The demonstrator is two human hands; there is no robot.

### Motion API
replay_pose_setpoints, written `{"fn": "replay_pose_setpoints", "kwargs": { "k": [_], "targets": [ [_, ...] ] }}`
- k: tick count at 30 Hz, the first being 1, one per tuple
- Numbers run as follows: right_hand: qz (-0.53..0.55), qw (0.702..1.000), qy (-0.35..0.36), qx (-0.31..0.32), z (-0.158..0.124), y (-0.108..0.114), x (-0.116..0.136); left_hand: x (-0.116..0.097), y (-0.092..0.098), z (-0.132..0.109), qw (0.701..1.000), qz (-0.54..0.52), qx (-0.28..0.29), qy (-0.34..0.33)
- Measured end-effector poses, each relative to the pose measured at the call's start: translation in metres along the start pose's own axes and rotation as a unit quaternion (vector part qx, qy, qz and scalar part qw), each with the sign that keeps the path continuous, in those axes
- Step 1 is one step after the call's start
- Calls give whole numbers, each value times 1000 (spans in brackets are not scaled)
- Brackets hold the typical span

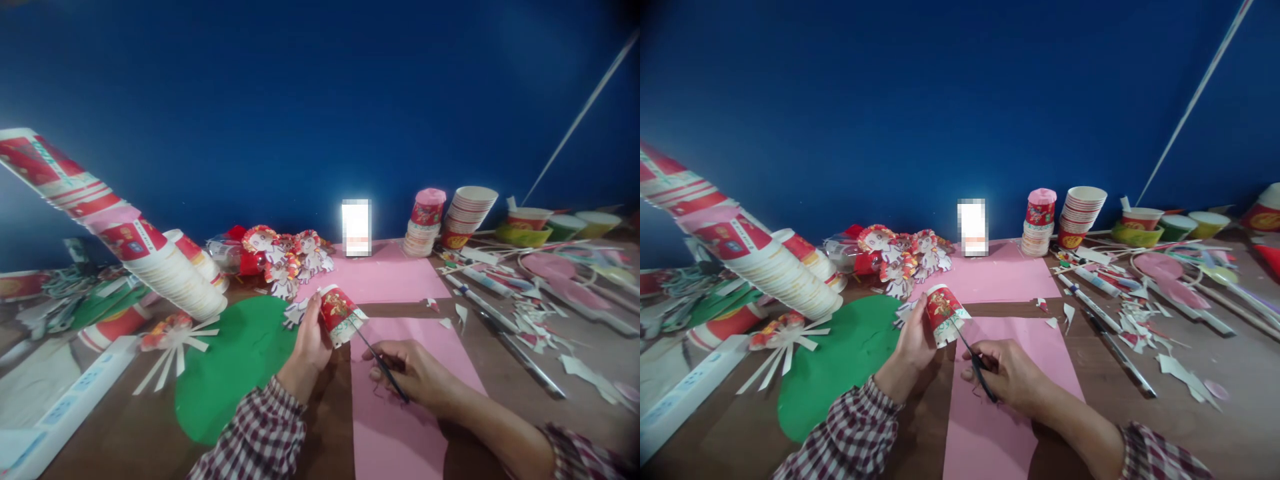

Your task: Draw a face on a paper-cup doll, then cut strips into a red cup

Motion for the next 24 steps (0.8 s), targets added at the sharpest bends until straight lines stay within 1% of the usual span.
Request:
{"fn": "replay_pose_setpoints", "kwargs": {
  "k": [5,11,17,22,24],
  "targets": [
    [22,1000,-9,-7,0,0,-2,-1,5,2,1000,4,-3,-13],
    [2,1000,4,4,1,0,-4,-3,3,3,998,23,35,-38],
    [-34,999,26,1,1,2,2,-3,1,1,994,51,61,-74],
    [-41,999,33,4,1,2,3,-1,3,2,994,63,53,-69],
    [-38,999,33,-5,1,3,4,0,4,2,995,59,51,-64]
  ]
}}
Point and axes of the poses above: each hand's wrist, its own z-axis towards the middle knuckle, its own y-axis out of the back of the hand, x = y × z, the point moved 6 cm from there along z, towards the middle knuckle, and after that the axes turned 1 degree about y, right-handed, at the moved point
